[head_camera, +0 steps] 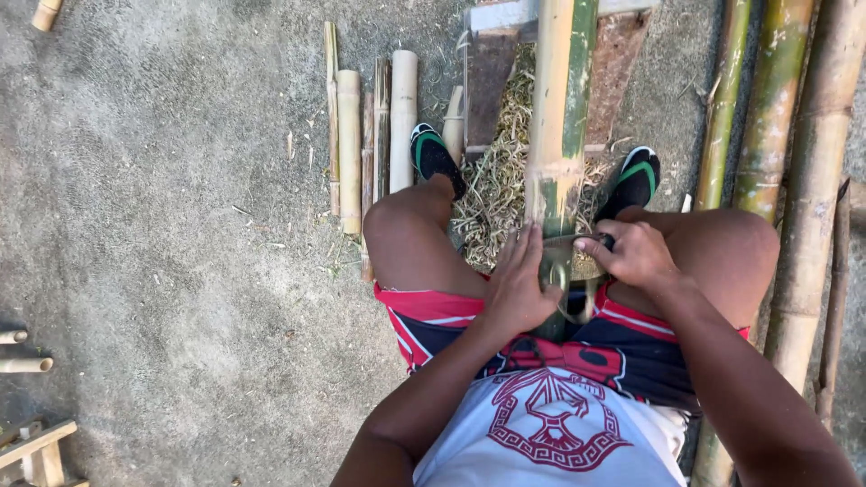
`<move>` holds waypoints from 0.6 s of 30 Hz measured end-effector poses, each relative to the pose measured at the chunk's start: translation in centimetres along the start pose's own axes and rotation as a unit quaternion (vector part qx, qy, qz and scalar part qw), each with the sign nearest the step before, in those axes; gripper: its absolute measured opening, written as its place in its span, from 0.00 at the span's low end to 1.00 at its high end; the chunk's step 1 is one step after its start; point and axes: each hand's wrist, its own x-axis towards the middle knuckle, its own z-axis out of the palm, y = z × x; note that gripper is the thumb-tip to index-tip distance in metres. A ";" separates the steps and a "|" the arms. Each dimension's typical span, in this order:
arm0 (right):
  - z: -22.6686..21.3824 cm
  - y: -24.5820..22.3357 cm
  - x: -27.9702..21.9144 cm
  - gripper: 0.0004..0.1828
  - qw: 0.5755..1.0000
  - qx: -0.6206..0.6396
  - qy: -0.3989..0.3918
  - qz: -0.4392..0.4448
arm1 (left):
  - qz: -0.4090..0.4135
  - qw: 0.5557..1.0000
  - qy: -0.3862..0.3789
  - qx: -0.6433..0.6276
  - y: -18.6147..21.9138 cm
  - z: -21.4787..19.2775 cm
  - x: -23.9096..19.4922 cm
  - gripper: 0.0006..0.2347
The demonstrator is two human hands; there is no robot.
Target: The recorder is scraping the outer green layer off a bamboo pole using a sickle-like blade while sitting outdoors.
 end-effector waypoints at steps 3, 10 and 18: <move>-1.6 -1.0 2.4 0.27 0.997 -0.021 0.067 -0.032 | 0.061 0.996 0.069 -0.019 1.4 -2.4 2.5 0.43; -3.3 -1.2 12.6 0.25 0.981 0.168 0.093 0.029 | 0.059 0.988 0.125 0.072 -2.8 -3.6 17.6 0.40; -7.2 -0.9 23.9 0.23 0.957 0.221 0.188 -0.027 | 0.099 0.970 0.106 0.194 -4.0 -6.5 30.8 0.36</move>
